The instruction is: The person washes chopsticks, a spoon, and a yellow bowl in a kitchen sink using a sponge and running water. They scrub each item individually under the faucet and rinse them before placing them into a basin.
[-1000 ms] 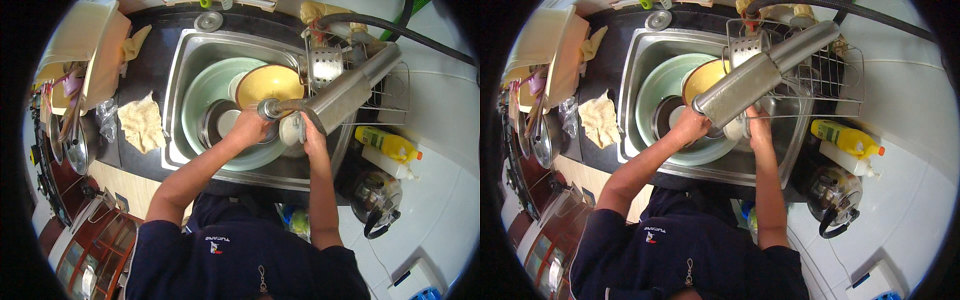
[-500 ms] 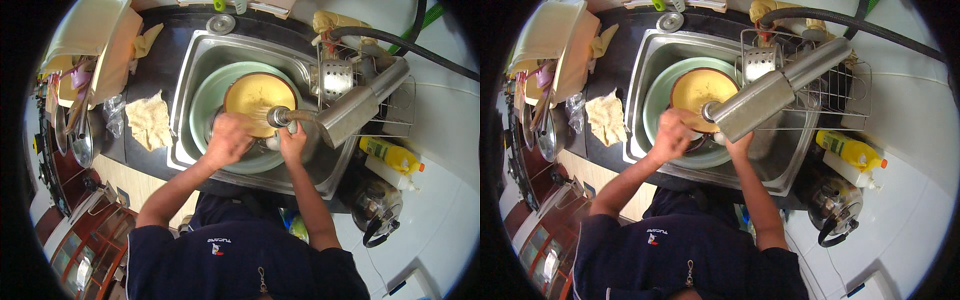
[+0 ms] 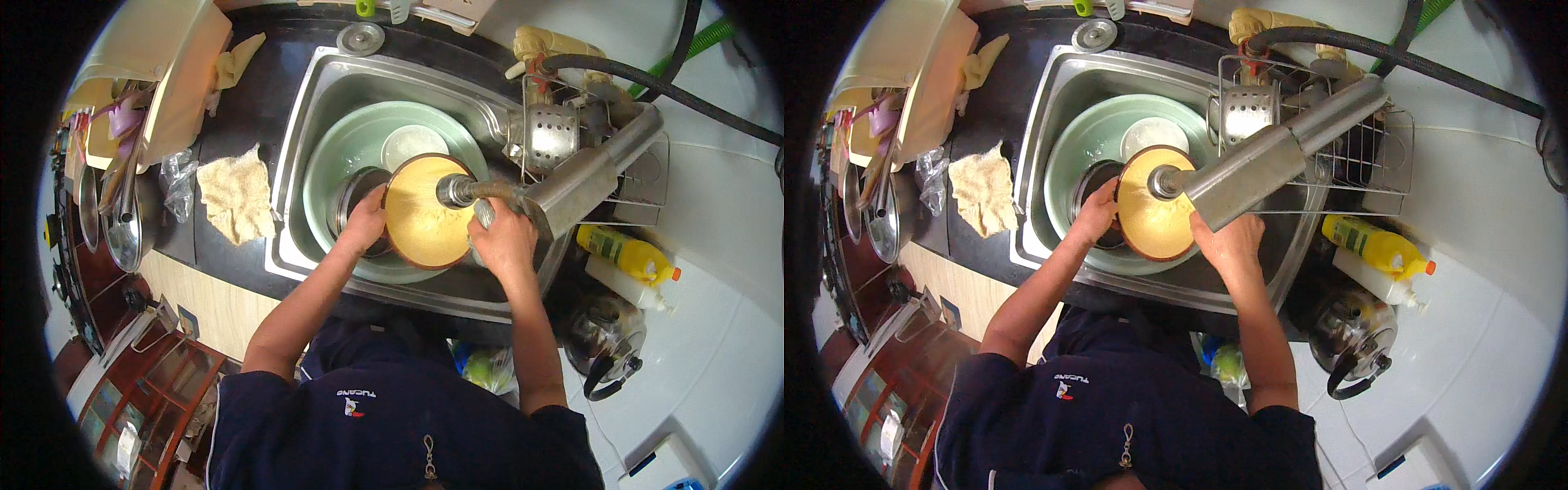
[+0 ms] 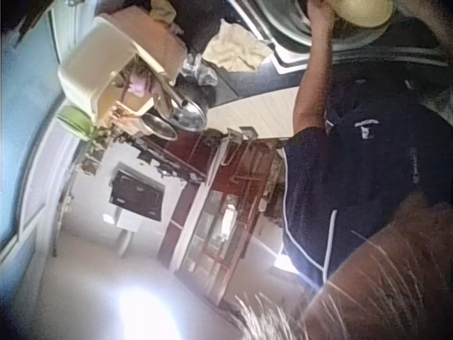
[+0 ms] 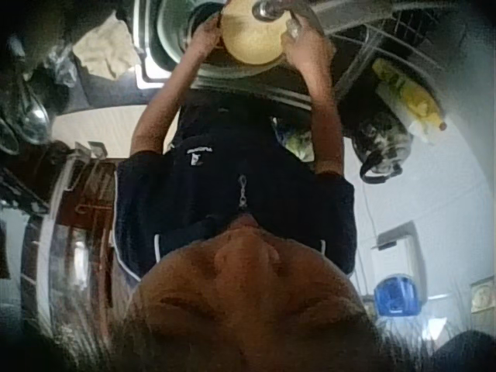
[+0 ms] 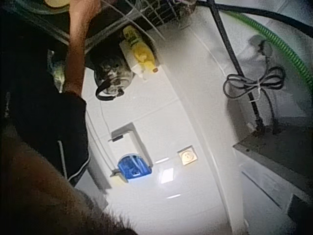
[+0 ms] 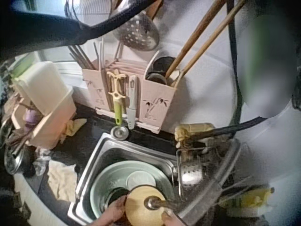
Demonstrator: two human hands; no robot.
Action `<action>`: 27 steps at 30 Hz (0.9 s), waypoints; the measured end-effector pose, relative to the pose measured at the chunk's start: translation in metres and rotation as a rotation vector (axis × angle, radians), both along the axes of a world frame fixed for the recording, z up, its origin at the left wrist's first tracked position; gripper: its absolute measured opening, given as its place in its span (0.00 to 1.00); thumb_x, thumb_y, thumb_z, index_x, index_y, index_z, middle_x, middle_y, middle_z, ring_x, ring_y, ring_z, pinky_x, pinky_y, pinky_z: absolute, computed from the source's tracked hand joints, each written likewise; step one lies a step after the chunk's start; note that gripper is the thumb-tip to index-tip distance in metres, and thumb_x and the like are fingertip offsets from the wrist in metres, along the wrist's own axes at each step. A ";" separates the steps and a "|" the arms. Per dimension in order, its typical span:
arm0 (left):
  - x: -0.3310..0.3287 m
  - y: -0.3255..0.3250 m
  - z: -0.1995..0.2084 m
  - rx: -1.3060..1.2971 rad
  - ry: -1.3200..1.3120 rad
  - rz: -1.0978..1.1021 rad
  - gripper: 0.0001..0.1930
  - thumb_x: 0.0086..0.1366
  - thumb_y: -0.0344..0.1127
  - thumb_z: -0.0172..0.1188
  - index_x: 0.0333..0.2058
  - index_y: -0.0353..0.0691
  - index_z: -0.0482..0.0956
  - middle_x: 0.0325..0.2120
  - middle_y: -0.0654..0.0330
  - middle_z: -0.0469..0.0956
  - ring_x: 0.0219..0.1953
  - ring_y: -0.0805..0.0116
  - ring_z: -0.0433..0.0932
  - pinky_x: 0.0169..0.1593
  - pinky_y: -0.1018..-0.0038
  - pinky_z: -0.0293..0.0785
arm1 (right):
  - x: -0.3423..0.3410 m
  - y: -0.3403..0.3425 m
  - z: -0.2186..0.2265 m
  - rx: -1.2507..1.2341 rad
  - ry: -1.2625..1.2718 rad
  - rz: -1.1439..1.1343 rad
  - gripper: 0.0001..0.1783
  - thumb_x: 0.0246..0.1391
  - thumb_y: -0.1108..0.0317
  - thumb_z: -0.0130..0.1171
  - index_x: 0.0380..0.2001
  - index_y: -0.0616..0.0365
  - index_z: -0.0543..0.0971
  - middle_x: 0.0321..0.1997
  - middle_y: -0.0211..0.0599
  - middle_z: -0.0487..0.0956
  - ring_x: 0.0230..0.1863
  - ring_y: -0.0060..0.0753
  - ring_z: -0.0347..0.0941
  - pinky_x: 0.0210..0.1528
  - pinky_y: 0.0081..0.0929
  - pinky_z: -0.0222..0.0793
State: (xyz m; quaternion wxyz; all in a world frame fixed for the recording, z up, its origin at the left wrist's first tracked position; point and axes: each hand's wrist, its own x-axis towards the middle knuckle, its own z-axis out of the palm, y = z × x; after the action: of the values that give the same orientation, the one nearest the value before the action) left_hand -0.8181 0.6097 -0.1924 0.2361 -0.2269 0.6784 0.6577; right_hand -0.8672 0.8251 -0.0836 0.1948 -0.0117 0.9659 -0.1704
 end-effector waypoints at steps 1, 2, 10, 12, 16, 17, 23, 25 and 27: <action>0.002 -0.004 -0.002 -0.069 -0.009 -0.088 0.29 0.53 0.21 0.42 0.57 0.36 0.59 0.43 0.56 0.73 0.41 0.72 0.73 0.35 0.77 0.71 | -0.004 -0.002 -0.004 -0.026 0.052 0.042 0.20 0.42 0.61 0.55 0.42 0.52 0.74 0.37 0.52 0.76 0.41 0.53 0.71 0.43 0.42 0.66; 0.002 -0.006 -0.004 -0.050 -0.018 -0.090 0.28 0.53 0.21 0.41 0.56 0.35 0.60 0.39 0.55 0.73 0.36 0.72 0.73 0.31 0.77 0.71 | -0.014 0.001 -0.003 -0.023 -0.071 0.066 0.18 0.45 0.61 0.54 0.39 0.56 0.74 0.34 0.47 0.77 0.37 0.48 0.73 0.40 0.37 0.67; -0.003 -0.002 0.053 0.217 -0.045 0.048 0.27 0.57 0.24 0.41 0.58 0.38 0.57 0.28 0.57 0.75 0.14 0.75 0.71 0.14 0.81 0.66 | -0.006 0.065 -0.107 -0.681 -0.113 -0.151 0.16 0.45 0.68 0.57 0.38 0.65 0.74 0.33 0.31 0.76 0.32 0.22 0.69 0.36 0.24 0.66; 0.009 -0.012 0.061 0.291 -0.064 0.086 0.28 0.58 0.24 0.41 0.60 0.41 0.56 0.31 0.58 0.76 0.13 0.77 0.70 0.14 0.82 0.66 | 0.012 0.054 -0.112 -0.685 -0.035 -0.123 0.17 0.42 0.69 0.59 0.38 0.65 0.74 0.33 0.33 0.77 0.33 0.21 0.69 0.37 0.23 0.66; -0.001 -0.029 0.075 0.171 -0.027 0.170 0.26 0.62 0.27 0.42 0.60 0.48 0.57 0.39 0.62 0.75 0.16 0.81 0.69 0.17 0.86 0.65 | 0.009 0.032 -0.121 -0.730 0.110 -0.110 0.14 0.42 0.68 0.61 0.32 0.65 0.75 0.31 0.32 0.76 0.35 0.22 0.69 0.39 0.23 0.65; -0.007 -0.028 0.075 0.135 0.038 0.183 0.26 0.62 0.27 0.42 0.60 0.48 0.58 0.40 0.63 0.75 0.17 0.82 0.69 0.18 0.87 0.65 | 0.004 0.035 -0.130 -0.739 0.127 -0.139 0.12 0.43 0.68 0.60 0.32 0.64 0.76 0.31 0.31 0.76 0.35 0.22 0.69 0.39 0.22 0.65; -0.012 -0.009 0.074 -0.085 0.394 0.045 0.24 0.62 0.26 0.44 0.58 0.44 0.61 0.53 0.58 0.67 0.50 0.67 0.67 0.50 0.76 0.63 | -0.001 0.046 -0.153 -0.931 0.017 -0.445 0.08 0.48 0.74 0.56 0.34 0.61 0.76 0.34 0.29 0.76 0.37 0.21 0.70 0.41 0.21 0.65; -0.006 -0.011 0.072 -0.082 0.457 0.002 0.24 0.62 0.25 0.45 0.58 0.43 0.61 0.56 0.54 0.64 0.59 0.64 0.60 0.59 0.72 0.55 | 0.010 0.039 -0.151 -0.988 0.043 -0.500 0.10 0.47 0.74 0.57 0.35 0.60 0.75 0.34 0.29 0.76 0.37 0.21 0.70 0.41 0.21 0.65; 0.000 -0.025 0.057 -0.165 0.519 -0.023 0.24 0.61 0.24 0.45 0.58 0.42 0.60 0.56 0.55 0.64 0.59 0.64 0.61 0.59 0.73 0.56 | 0.014 0.025 -0.142 -1.011 0.081 -0.532 0.10 0.47 0.74 0.58 0.36 0.61 0.74 0.34 0.29 0.75 0.36 0.21 0.69 0.39 0.21 0.65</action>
State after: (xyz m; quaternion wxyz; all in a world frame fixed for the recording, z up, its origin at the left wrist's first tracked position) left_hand -0.8185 0.5842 -0.1358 0.0426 -0.0615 0.7700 0.6337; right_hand -0.8533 0.8502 -0.2261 0.0782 0.1335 0.7406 -0.6539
